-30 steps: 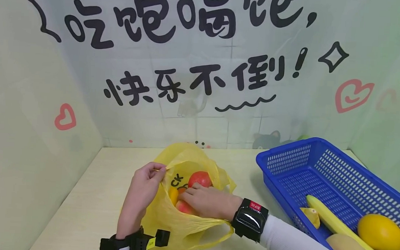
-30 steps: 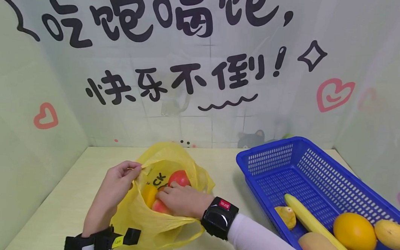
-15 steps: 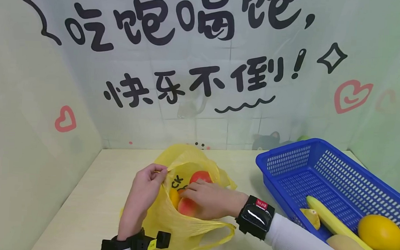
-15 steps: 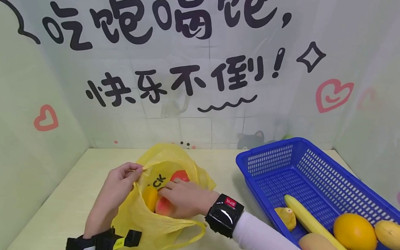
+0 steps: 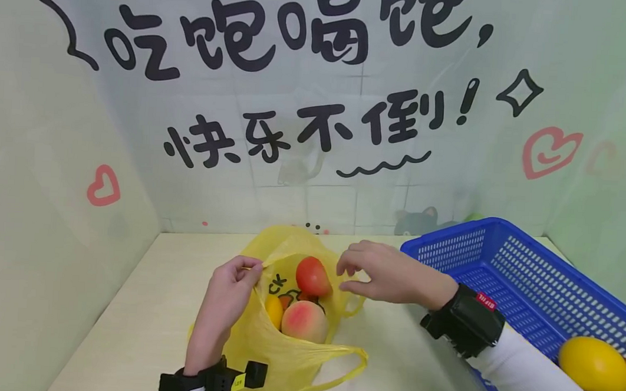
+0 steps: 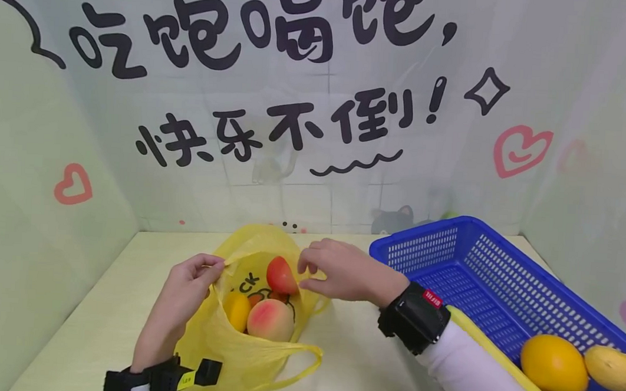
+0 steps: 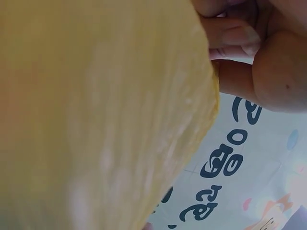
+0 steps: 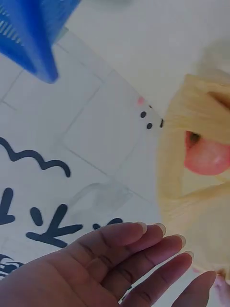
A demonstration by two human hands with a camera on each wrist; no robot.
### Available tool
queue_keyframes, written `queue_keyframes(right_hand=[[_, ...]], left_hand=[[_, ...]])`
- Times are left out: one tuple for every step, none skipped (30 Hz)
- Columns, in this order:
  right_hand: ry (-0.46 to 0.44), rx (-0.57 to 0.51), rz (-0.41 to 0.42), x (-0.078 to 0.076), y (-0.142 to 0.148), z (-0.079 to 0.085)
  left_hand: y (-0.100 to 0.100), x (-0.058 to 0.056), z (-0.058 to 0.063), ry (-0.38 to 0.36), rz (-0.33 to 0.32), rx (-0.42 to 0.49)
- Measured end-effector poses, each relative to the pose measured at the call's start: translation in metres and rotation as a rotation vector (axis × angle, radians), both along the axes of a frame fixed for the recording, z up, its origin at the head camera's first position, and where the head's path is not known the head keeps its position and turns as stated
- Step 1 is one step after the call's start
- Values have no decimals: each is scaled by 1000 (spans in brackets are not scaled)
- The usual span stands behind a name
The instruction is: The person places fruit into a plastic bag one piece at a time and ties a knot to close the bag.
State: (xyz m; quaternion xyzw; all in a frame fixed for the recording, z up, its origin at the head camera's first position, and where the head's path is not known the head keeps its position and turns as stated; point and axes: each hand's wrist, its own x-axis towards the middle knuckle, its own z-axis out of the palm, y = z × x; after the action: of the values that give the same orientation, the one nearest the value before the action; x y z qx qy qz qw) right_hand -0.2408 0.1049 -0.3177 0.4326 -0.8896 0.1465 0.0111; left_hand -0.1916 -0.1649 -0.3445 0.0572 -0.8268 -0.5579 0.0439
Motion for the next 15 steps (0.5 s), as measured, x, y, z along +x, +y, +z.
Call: queue_keyframes(right_hand=[[10,-3,-22,0,6,4],[21,-4,-44,-1,13,7],[29,-2,-66,-1,20,9],[27,1,-96,0,27,11],[18,8,-131,0,35,14],[7,16,-165,1,43,16],[-9,23,-201,1,51,18],[-23,26,-233,2,59,20],[-37,27,-262,2,67,21],[-46,33,-290,2,76,23],[-53,39,-316,2,85,24],[-60,52,-339,2,94,24],[-68,68,-363,2,103,25],[-78,91,-379,2,113,24],[-93,117,-393,1,122,23]], left_hand=[[0,0,0,0,1,1],[0,0,0,0,1,3],[0,-1,-1,1,1,3],[0,-1,-1,1,0,3],[-1,-1,-1,1,1,3],[0,-1,0,1,0,2],[0,-1,0,0,-1,2],[0,-1,0,1,-3,0],[0,-1,0,0,-4,-2],[0,0,0,0,-6,-3],[0,0,0,-1,-8,-3],[0,0,-1,-2,-9,-4],[0,0,-1,-3,-10,-5],[0,1,-1,-4,-11,-7],[1,1,-2,-4,-11,-7]])
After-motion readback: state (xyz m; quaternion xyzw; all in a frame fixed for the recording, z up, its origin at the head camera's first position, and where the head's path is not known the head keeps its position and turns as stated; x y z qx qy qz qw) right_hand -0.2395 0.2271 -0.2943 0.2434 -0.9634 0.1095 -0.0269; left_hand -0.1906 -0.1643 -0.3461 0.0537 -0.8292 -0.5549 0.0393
